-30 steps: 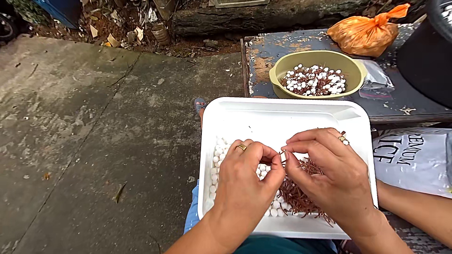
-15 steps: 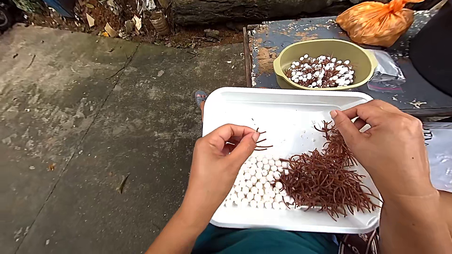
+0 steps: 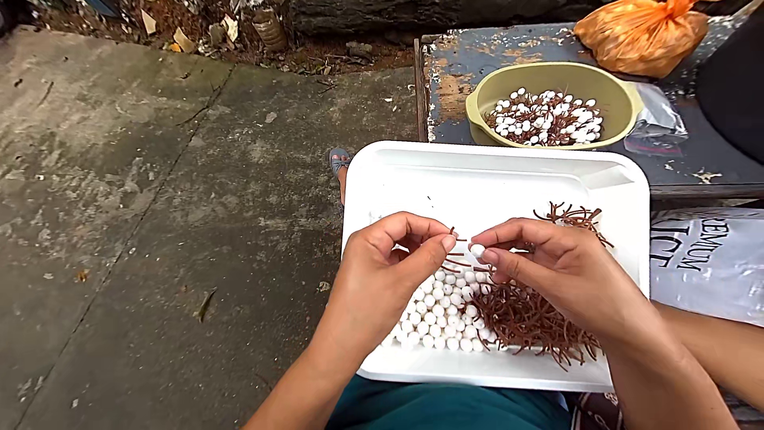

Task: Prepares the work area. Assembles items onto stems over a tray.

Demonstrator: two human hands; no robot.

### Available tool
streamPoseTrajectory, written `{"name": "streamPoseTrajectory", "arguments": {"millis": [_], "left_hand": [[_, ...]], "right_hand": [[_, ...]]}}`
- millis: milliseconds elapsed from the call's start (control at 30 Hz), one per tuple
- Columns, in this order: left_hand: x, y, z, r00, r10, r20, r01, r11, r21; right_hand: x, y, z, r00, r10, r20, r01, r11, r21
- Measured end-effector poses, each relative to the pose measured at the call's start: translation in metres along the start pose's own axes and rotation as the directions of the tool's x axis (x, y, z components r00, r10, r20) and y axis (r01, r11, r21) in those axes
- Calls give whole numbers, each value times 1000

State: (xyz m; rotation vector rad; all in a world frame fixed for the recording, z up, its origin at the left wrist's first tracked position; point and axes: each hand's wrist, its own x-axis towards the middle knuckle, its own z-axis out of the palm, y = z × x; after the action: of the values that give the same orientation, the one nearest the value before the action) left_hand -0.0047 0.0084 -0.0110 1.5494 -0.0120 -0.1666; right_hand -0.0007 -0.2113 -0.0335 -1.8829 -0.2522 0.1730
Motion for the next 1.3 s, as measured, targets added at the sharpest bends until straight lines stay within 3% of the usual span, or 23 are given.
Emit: {"name": "streamPoseTrajectory", "arguments": {"millis": [67,133,267,533,833,1100,1300], "left_hand": [[0,-3,2,999,-31,39,32,999,-24],[-1,-4,5,997,-58,54,60,997,-37],[-3,-5,10,996,-64,55,67,997,-40],[-3,-4,13,997,-69,29,69,997,-20],[-2,-4,13,999,-39,22,39,999,-2],[-4,-10,20,969,238,-65,-215,944,250],[-6,-15,24,925,374,-69,-319,862,393]], "right_hand": [[-1,-7,-2,995,90,39,-98,933,346],[-2,-9,-1,986,143,87,-167,814,556],[-4,-6,2,962,209,175,-269,634,725],[-3,-11,6,927,277,253,-363,488,794],[-2,-7,8,933,242,267,-357,509,783],[-2,-7,13,944,258,206,-319,554,769],[-3,-9,15,955,252,157,-277,562,779]]}}
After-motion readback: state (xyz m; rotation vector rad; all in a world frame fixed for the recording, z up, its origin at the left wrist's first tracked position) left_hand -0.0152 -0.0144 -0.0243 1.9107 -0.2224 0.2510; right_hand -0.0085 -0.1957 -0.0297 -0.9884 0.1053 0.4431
